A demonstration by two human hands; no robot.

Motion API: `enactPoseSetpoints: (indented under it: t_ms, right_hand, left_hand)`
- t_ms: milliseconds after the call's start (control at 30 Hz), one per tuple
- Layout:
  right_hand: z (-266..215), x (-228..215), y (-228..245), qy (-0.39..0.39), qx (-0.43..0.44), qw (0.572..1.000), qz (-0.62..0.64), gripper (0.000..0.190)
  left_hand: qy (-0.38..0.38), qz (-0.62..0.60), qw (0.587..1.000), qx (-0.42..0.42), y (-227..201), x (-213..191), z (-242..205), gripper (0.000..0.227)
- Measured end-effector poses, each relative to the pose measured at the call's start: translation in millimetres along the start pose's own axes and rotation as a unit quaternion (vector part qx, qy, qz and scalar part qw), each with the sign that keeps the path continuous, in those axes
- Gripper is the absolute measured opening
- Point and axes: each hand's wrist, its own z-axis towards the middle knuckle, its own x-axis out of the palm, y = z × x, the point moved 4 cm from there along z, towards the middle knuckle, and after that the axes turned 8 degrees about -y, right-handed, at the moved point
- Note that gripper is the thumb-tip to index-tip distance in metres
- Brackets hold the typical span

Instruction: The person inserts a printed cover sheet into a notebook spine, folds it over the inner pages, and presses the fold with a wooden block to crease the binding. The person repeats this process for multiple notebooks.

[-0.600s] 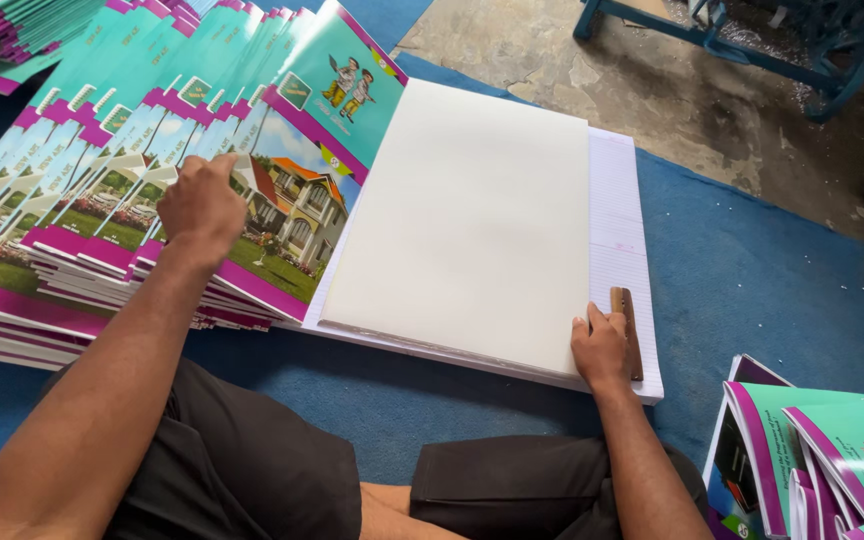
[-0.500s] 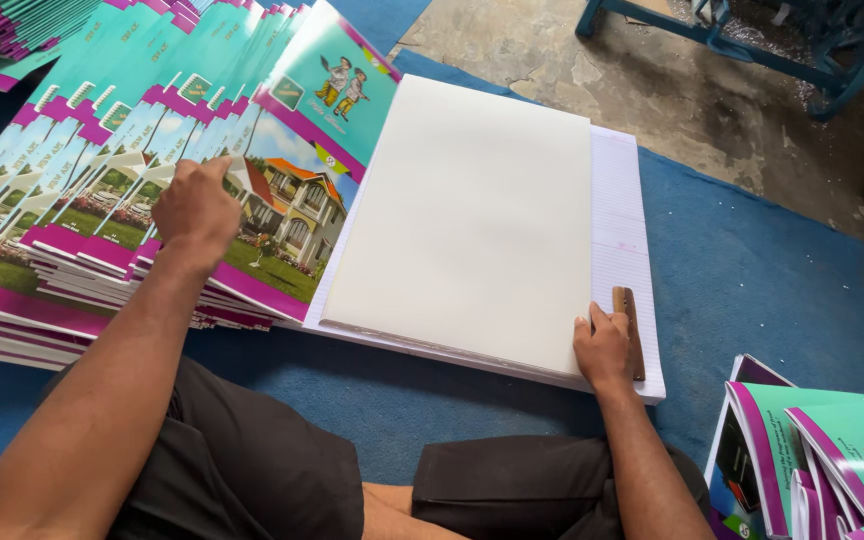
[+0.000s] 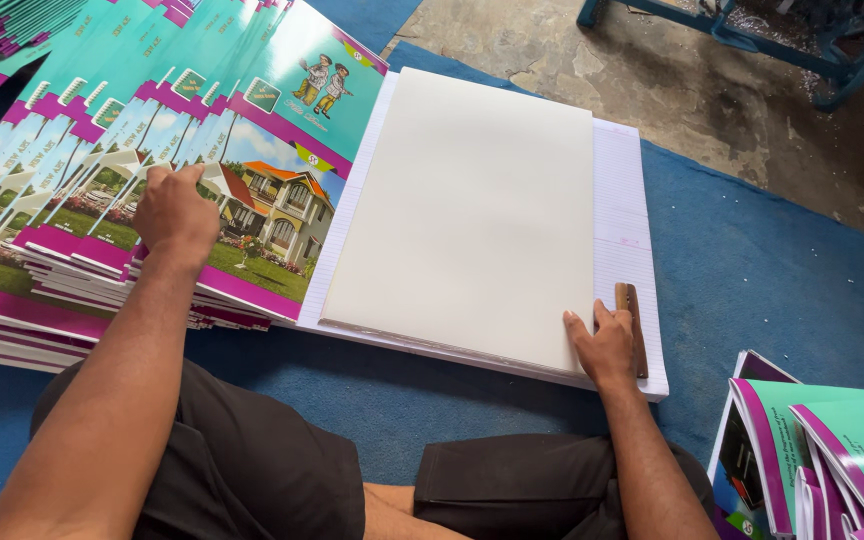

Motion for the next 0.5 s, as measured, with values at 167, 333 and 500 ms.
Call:
enactPoseSetpoints:
  t_ms: [167,333,500]
  right_hand:
    - [4,4,-3,-0.012,-0.035,0.999,-0.012,0.088]
    - [5,8,-8,-0.017,-0.038,0.999,-0.002,0.090]
    - [2,4,-4,-0.013,-0.020,0.999,0.025,0.087]
  left_hand:
    - [-0.013,-0.002,1.000,-0.022,13,12,6,0.041]
    - [-0.005,0.018,1.000,-0.005,17,24,5,0.041]
    - [0.021,0.049,0.999,-0.003,13,26,2,0.049]
